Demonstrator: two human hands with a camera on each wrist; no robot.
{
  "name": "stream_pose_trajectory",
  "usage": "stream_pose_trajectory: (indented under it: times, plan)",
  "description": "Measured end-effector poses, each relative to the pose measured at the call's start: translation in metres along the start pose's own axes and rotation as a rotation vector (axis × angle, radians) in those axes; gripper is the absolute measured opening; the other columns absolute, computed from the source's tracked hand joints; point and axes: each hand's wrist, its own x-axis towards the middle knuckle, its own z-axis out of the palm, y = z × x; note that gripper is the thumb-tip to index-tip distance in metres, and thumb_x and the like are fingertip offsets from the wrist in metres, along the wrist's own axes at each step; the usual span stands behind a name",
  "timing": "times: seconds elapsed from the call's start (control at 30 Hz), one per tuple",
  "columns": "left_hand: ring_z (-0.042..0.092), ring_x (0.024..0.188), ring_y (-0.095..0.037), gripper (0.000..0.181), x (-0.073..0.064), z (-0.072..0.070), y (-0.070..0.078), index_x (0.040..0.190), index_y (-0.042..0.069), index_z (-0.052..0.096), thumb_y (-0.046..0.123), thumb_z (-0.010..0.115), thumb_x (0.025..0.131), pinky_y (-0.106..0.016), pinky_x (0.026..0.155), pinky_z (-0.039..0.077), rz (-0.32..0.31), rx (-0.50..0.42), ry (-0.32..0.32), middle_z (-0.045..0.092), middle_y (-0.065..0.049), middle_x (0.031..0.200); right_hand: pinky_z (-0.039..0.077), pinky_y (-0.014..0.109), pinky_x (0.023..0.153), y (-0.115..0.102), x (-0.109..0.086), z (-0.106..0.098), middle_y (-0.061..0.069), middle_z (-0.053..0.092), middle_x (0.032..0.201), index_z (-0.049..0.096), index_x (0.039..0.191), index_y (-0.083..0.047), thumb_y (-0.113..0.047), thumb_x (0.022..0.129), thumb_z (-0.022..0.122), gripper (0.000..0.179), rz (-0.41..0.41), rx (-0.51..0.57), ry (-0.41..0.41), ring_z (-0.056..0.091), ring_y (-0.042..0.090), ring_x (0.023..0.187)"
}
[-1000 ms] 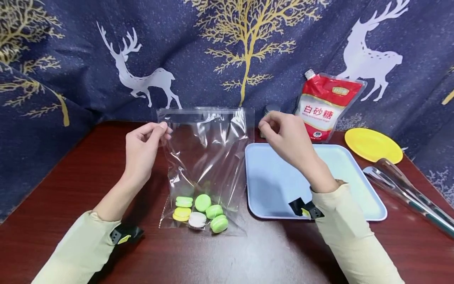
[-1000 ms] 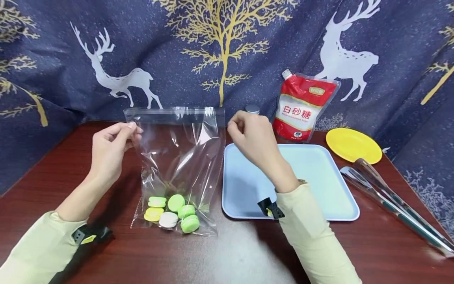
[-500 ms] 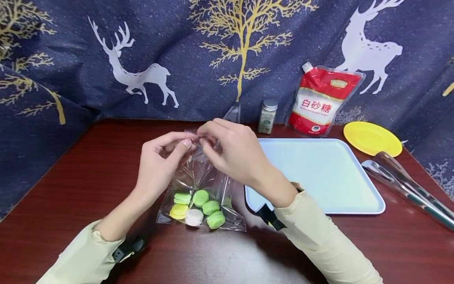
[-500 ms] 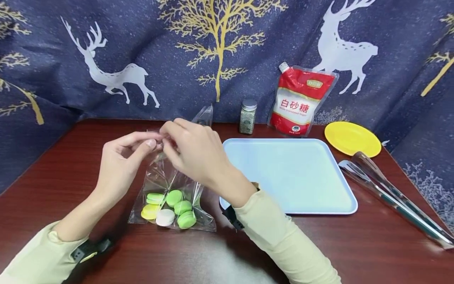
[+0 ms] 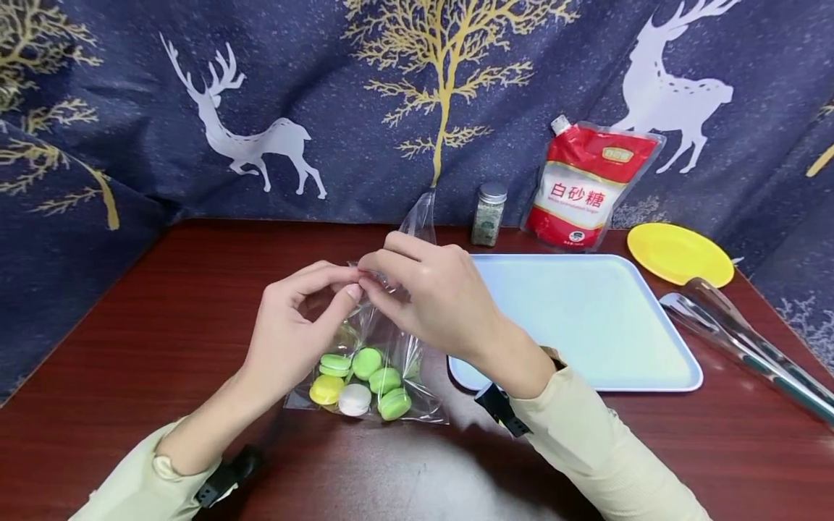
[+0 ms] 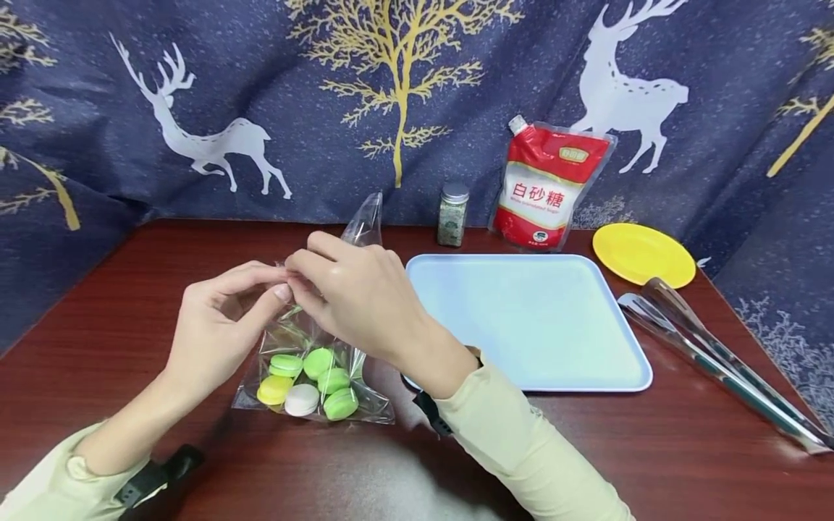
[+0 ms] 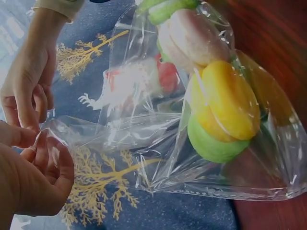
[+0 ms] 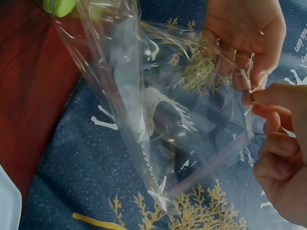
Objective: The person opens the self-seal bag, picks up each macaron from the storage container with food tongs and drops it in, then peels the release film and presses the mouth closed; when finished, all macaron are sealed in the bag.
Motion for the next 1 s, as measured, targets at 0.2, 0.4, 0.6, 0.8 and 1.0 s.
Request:
stream_pose_trajectory:
  times: [0.2,0.4,0.6,0.8,1.0]
  plan:
    - [0.047,0.059,-0.008,0.017,-0.002,0.001,-0.004,0.092,0.004,0.071,-0.006,0.064,0.08,-0.019,0.049,0.035,0.133,0.192,-0.019,0.062,0.004,0.078,0.037,0.02,0.048,-0.002,-0.002,-0.003,-0.002,0.057,0.073,0.069,0.084,-0.006,-0.008,0.082,0.068,0.004,-0.026,-0.032,-0.082,0.049,0.005,0.053]
    - [0.047,0.062,-0.007,0.013,-0.004,0.001,-0.007,0.086,0.004,0.07,-0.003,0.061,0.078,-0.019,0.055,0.035,0.286,0.349,-0.064,0.063,0.001,0.079,0.042,0.025,0.048,-0.004,-0.001,-0.008,-0.005,0.06,0.072,0.071,0.08,-0.01,-0.009,0.082,0.066,0.005,-0.043,-0.086,-0.208,0.056,0.007,0.057]
    - [0.055,0.069,-0.01,0.012,-0.006,0.002,-0.008,0.082,0.004,0.071,-0.001,0.061,0.076,-0.023,0.067,0.04,0.336,0.426,-0.097,0.065,0.003,0.077,0.041,0.026,0.047,-0.006,0.0,-0.011,-0.006,0.057,0.068,0.067,0.076,-0.012,-0.01,0.082,0.065,0.007,-0.008,-0.102,-0.35,0.053,0.009,0.054]
    - [0.054,0.068,-0.007,0.013,-0.007,0.006,-0.009,0.08,0.006,0.07,0.0,0.06,0.076,-0.024,0.065,0.041,0.361,0.461,-0.112,0.065,0.007,0.076,0.04,0.026,0.045,-0.008,-0.001,-0.012,-0.007,0.057,0.066,0.067,0.074,-0.012,-0.008,0.081,0.065,0.009,0.021,-0.115,-0.41,0.052,0.008,0.052]
    - [0.054,0.067,-0.007,0.014,-0.008,0.009,-0.01,0.082,0.006,0.071,0.001,0.059,0.076,-0.025,0.064,0.042,0.363,0.464,-0.115,0.065,0.007,0.076,0.038,0.025,0.045,-0.008,-0.002,-0.016,-0.007,0.054,0.062,0.064,0.068,-0.013,-0.006,0.08,0.064,0.013,0.016,-0.122,-0.432,0.049,0.008,0.049]
